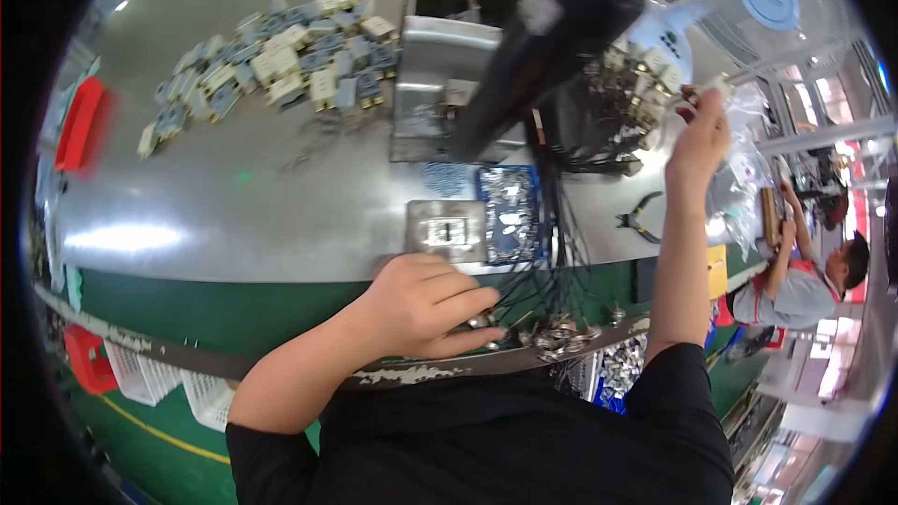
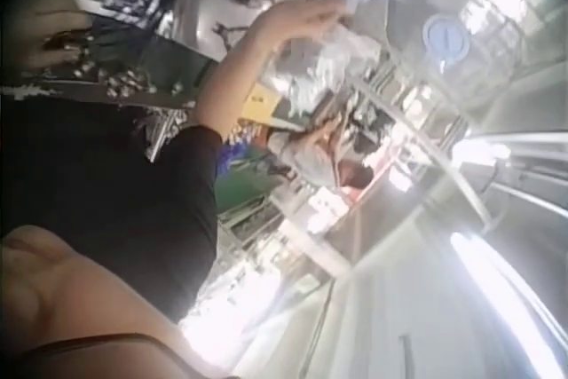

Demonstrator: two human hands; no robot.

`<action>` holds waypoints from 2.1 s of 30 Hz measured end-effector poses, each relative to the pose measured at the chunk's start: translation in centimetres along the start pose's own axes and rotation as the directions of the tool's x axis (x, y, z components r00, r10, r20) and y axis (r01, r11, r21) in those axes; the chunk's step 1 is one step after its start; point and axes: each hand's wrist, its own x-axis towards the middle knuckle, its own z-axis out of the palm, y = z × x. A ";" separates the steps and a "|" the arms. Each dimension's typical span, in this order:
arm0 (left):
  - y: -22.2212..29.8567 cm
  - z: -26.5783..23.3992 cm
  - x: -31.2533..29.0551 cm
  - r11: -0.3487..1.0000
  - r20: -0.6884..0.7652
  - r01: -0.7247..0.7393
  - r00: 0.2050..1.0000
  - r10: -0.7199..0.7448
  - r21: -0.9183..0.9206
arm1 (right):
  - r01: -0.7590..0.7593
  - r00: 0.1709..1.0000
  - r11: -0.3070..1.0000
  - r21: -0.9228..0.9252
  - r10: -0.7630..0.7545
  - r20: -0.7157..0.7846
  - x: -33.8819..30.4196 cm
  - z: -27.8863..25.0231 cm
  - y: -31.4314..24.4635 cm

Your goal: Assembling small electronic parts by connecting wires and using an electric screwdriver to secure them.

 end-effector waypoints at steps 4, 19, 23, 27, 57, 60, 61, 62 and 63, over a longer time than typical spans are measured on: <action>0.3 1.0 0.1 0.999 0.073 0.033 0.997 -0.032 -0.007 | 0.326 0.942 0.847 -0.421 -0.329 0.067 2.6 -0.4 4.5; 0.3 0.3 0.1 0.996 0.083 -0.004 0.996 0.011 -0.086 | 0.690 0.724 0.653 -0.312 -0.626 0.289 1.0 2.8 -2.5; 0.2 0.4 0.1 0.995 0.085 -0.019 0.996 0.027 -0.096 | 0.366 0.541 0.931 0.007 -0.219 0.812 -5.3 -0.1 -5.4; 0.5 0.8 0.0 0.994 0.054 -0.015 0.998 0.020 -0.106 | 0.370 0.332 0.924 0.096 -0.228 0.915 -9.3 0.1 -5.5; 1.0 0.0 -1.1 0.518 -0.059 0.283 0.834 -0.548 -0.807 | 0.749 0.275 0.553 0.364 -0.759 0.590 -13.5 0.5 -4.5; 0.5 -0.9 -0.6 0.521 -0.090 0.256 0.831 -0.549 -0.814 | 0.798 0.297 0.497 0.340 -0.815 0.497 -12.7 -1.2 -4.2; 0.4 -1.2 -0.5 0.575 -0.119 0.247 0.844 -0.523 -0.780 | 0.775 0.311 0.519 0.360 -0.809 0.498 -12.3 -1.8 -3.5; 0.5 -1.3 -0.6 0.576 -0.125 0.244 0.842 -0.525 -0.780 | 0.775 0.306 0.516 0.364 -0.811 0.499 -11.9 -2.2 -3.1; 0.4 -1.4 -0.6 0.590 -0.149 0.250 0.826 -0.543 -0.768 | 0.765 0.343 0.565 0.309 -0.763 0.547 -11.5 -2.6 -2.9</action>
